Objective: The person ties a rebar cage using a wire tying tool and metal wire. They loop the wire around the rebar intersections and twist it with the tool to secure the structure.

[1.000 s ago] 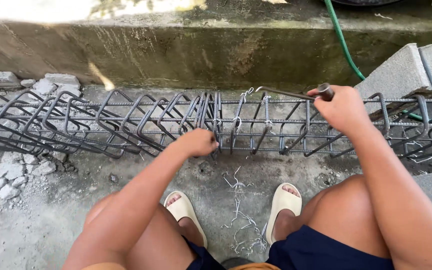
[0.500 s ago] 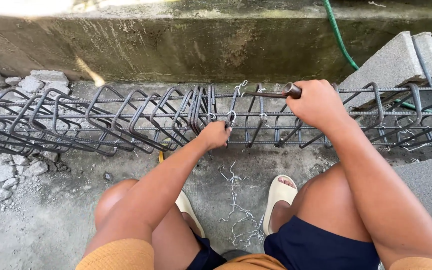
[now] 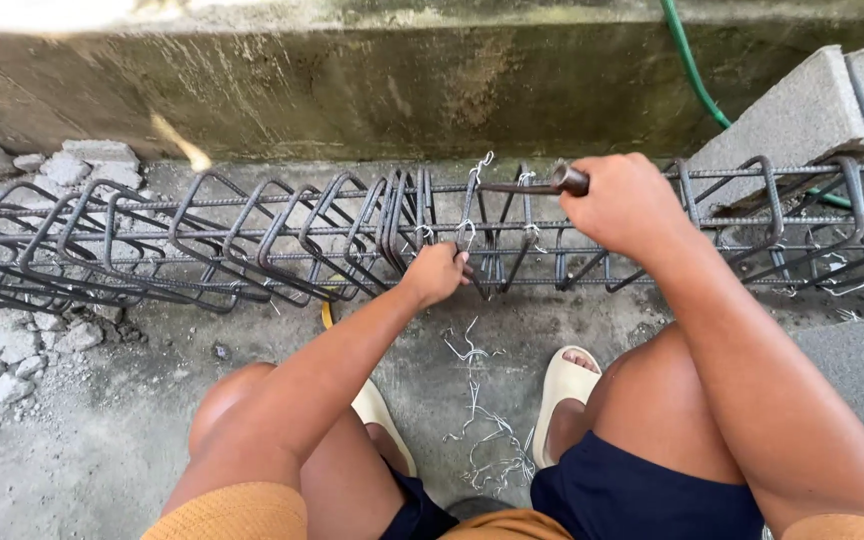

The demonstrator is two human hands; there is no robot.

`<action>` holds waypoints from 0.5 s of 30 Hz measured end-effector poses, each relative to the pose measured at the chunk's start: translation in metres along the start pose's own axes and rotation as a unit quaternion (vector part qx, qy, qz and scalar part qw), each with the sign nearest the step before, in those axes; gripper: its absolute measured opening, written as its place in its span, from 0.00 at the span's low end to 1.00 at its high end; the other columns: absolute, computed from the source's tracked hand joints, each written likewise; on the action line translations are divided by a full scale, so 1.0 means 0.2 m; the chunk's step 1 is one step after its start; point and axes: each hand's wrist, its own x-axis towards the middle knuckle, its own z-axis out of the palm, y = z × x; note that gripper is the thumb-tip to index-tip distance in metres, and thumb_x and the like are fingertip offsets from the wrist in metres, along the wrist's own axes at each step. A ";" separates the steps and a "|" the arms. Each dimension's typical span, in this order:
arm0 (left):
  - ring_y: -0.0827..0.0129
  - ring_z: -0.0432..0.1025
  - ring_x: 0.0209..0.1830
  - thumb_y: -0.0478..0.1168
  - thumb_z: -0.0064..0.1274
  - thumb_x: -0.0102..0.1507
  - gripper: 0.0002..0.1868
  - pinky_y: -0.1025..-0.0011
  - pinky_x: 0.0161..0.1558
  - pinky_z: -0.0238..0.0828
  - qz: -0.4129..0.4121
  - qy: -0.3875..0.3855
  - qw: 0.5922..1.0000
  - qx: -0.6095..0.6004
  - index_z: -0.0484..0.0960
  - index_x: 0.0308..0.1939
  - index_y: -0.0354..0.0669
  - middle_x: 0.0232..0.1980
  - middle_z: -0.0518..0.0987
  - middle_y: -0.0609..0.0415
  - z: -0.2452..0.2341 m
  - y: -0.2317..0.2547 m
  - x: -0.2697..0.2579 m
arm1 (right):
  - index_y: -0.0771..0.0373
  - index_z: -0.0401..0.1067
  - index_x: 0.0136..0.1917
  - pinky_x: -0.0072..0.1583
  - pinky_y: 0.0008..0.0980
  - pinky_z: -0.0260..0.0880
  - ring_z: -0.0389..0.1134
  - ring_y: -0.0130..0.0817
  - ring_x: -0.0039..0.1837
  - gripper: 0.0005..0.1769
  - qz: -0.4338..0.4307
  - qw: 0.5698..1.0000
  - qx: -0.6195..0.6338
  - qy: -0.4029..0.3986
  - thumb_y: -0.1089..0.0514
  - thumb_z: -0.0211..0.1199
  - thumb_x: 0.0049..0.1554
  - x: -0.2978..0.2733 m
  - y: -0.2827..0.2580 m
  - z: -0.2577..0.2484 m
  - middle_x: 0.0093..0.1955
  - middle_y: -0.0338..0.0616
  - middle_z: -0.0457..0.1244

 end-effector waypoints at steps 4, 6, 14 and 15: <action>0.61 0.81 0.50 0.50 0.41 0.69 0.19 0.57 0.54 0.77 0.010 -0.001 1.000 0.028 0.83 0.42 0.42 0.33 0.87 0.59 0.00 -0.03 0.06 | 0.47 0.80 0.50 0.53 0.56 0.74 0.73 0.59 0.50 0.14 0.022 0.999 -0.026 0.040 0.46 0.60 0.54 -0.02 -0.03 -0.08 0.41 0.51 0.71; 0.59 0.81 0.51 0.51 0.41 0.69 0.20 0.55 0.54 0.77 0.015 -0.004 0.999 0.033 0.83 0.42 0.42 0.33 0.87 0.58 0.02 -0.05 0.06 | 0.44 0.80 0.53 0.53 0.54 0.75 0.74 0.57 0.50 0.15 0.032 0.998 -0.031 0.048 0.46 0.60 0.54 0.00 0.00 -0.05 0.42 0.49 0.71; 0.58 0.82 0.48 0.50 0.42 0.68 0.19 0.56 0.54 0.77 0.034 0.005 0.999 0.042 0.83 0.40 0.42 0.32 0.87 0.59 0.00 -0.04 0.06 | 0.47 0.80 0.48 0.50 0.54 0.74 0.73 0.59 0.46 0.12 0.002 0.998 0.036 0.059 0.48 0.60 0.53 0.20 0.08 0.21 0.36 0.49 0.69; 0.58 0.82 0.48 0.50 0.42 0.68 0.19 0.56 0.54 0.77 0.034 0.004 0.999 0.040 0.83 0.40 0.42 0.32 0.87 0.59 0.00 -0.05 0.07 | 0.47 0.80 0.48 0.50 0.54 0.74 0.73 0.59 0.46 0.12 0.002 0.998 0.035 0.057 0.48 0.60 0.53 0.16 0.04 0.18 0.36 0.49 0.69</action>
